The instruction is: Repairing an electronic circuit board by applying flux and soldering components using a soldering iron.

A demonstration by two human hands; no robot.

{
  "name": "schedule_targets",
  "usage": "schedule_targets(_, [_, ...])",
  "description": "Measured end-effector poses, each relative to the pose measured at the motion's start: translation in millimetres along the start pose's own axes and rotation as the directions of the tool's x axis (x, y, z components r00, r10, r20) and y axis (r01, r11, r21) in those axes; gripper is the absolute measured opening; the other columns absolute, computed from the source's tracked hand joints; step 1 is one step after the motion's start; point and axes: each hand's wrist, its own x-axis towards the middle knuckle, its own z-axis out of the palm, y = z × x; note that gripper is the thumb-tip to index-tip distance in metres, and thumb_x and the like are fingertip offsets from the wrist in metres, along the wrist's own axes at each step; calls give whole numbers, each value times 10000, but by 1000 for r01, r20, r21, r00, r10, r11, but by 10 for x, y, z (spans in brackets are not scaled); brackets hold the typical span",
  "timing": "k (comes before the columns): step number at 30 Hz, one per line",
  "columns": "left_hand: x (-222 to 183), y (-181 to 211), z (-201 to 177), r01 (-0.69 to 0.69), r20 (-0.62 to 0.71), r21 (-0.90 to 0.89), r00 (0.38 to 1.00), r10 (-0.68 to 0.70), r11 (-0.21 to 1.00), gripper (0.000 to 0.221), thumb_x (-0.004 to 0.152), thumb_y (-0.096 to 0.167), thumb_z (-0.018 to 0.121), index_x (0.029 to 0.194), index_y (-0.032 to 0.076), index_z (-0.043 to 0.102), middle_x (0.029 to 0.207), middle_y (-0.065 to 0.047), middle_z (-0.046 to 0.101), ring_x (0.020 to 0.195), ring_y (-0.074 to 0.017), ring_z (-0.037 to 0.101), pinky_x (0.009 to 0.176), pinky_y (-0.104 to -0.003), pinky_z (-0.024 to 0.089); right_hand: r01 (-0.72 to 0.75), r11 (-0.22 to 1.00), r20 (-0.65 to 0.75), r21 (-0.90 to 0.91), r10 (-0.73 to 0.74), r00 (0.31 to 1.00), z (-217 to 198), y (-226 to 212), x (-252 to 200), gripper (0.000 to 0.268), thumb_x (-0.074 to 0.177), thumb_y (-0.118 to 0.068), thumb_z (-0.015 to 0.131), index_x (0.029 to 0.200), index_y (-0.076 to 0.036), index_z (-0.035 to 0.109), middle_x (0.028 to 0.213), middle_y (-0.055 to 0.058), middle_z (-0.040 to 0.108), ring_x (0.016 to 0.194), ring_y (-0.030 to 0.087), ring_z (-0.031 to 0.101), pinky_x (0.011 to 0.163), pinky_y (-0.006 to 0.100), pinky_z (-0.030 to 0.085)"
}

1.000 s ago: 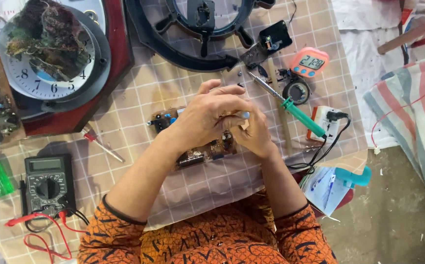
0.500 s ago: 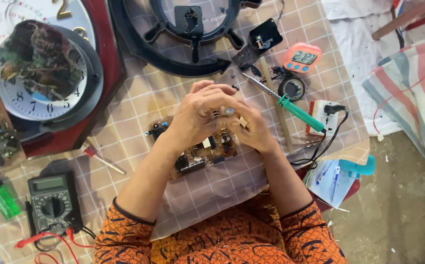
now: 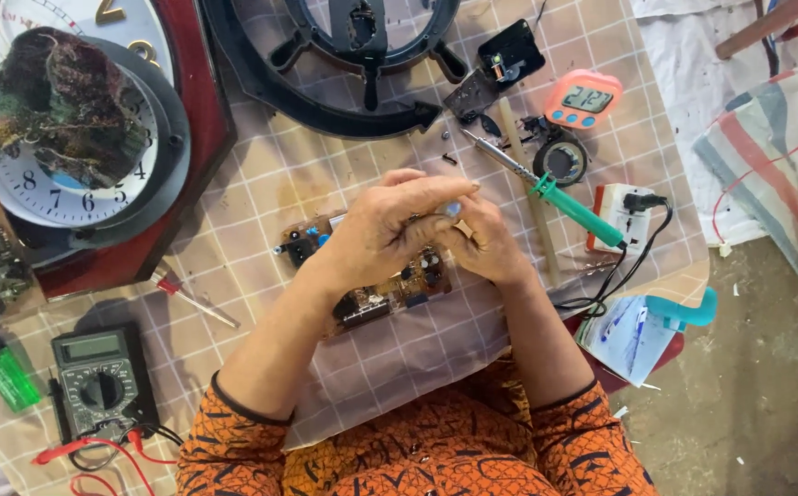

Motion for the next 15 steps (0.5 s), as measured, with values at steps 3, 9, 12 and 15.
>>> schedule_targets(3, [74,106,-28,-30,9,103,1000,29,994,278,831,204,572,1107,175,563,957,-87,653,1055,-240,554,973,-426,295,5,1000,-9,8,-4,1000,-40,-366,255,227,846,-196,530,871,24,580,893,205,555,763,370,557,634,411,462])
schedule_targets(9, [85,-3,-45,-29,-32,139,999,34,990,235,717,230,698,925,177,603,915,-44,655,1088,-220,524,980,-421,266,42,997,-45,67,-39,998,-18,-371,283,313,874,-294,469,876,11,539,864,178,565,724,269,564,643,363,468])
schedule_targets(12, [81,20,-26,5,-59,78,998,0,997,237,753,237,660,956,142,583,925,-111,646,1051,-267,544,946,-461,313,-4,989,-26,145,8,1000,31,-264,199,416,887,-301,436,1072,55,550,889,181,538,815,275,562,648,359,473])
schedule_targets(15, [54,6,-22,-4,33,4,999,3,1000,323,846,261,556,1144,140,527,1043,-120,616,1068,-241,536,968,-452,294,8,992,-5,124,-7,1000,62,37,4,308,868,-238,489,963,36,592,942,185,548,826,314,566,657,400,478])
